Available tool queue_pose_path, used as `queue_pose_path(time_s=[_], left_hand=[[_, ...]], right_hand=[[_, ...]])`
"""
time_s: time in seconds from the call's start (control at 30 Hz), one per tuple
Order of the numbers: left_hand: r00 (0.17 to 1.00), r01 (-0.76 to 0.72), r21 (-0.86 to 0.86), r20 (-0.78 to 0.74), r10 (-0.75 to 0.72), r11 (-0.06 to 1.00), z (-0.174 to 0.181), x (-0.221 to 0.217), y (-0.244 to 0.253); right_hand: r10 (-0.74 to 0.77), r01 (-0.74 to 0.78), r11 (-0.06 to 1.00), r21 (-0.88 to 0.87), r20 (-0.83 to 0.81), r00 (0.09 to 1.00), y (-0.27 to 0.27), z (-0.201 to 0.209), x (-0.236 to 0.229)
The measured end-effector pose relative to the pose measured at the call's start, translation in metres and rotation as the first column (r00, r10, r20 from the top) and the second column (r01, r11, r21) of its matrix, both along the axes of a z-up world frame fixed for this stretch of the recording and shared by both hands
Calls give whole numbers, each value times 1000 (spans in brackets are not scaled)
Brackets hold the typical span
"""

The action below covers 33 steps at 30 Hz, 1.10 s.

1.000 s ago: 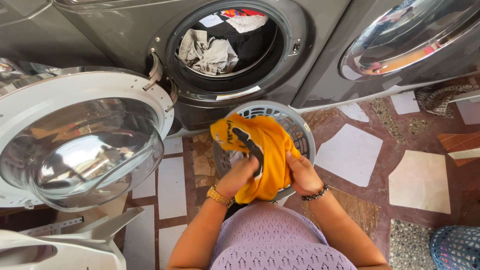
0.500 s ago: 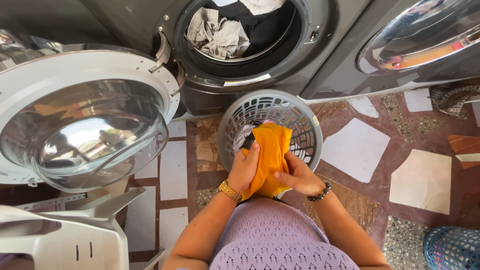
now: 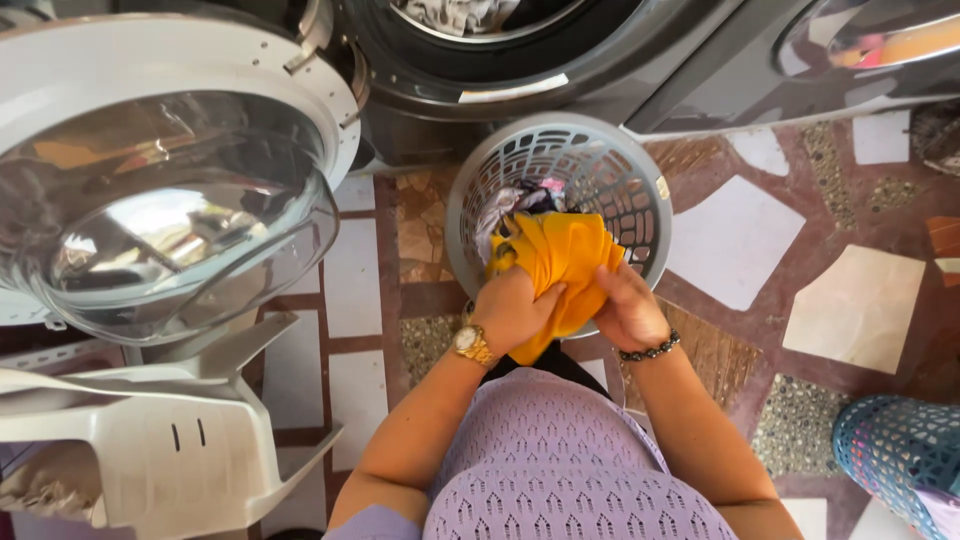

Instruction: Folding a yellow shirt from a laundry basket in a laundry shop.

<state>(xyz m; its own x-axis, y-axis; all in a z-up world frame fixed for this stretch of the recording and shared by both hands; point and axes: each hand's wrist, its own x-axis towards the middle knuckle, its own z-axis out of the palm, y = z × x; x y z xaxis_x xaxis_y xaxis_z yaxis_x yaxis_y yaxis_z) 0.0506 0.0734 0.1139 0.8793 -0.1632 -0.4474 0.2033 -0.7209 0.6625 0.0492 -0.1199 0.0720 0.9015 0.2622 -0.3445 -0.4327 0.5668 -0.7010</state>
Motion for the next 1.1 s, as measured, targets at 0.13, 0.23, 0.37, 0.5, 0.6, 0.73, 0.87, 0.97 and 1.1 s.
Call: queue_pose_path(time_s=[0.13,0.23,0.37,0.5,0.6,0.73,0.87,0.97,1.1], left_hand=[[1000,2,66,9,-3,998,0,6,-12],[966,14,144,252,-50,989,-37,-3,-27],[840,-12,327,516,-168,945,-58,-7,-34],[827,-1,310,535,-174,951,-65,-5,-35],[821,-32,320,549,-158,947,-59,-5,-38],[840,-34,270,529,-119,962,-47,-4,-37],[929,-21,41,371,5,999,-35,-7,-36],[980,-98,-336,130,149,937,-12,-11,-29],[969,-246,-554,-122,214,795,-2,-31,-25]], right_hand=[[216,-194,943,-271,56,975,-16,-76,-36],[221,-223,973,-56,-44,974,1,-55,-48],[97,-99,995,-2,-177,980,-19,-104,-60],[14,-13,1000,7,-230,973,-18,-94,-59],[10,19,994,111,-249,968,-27,-95,-58],[-14,43,994,104,-269,963,-41,-115,-61],[-74,114,986,122,-294,953,-59,-156,-62],[-140,205,973,111,-421,896,-47,-110,-46],[-200,256,967,3,-617,761,-14,-25,-18]])
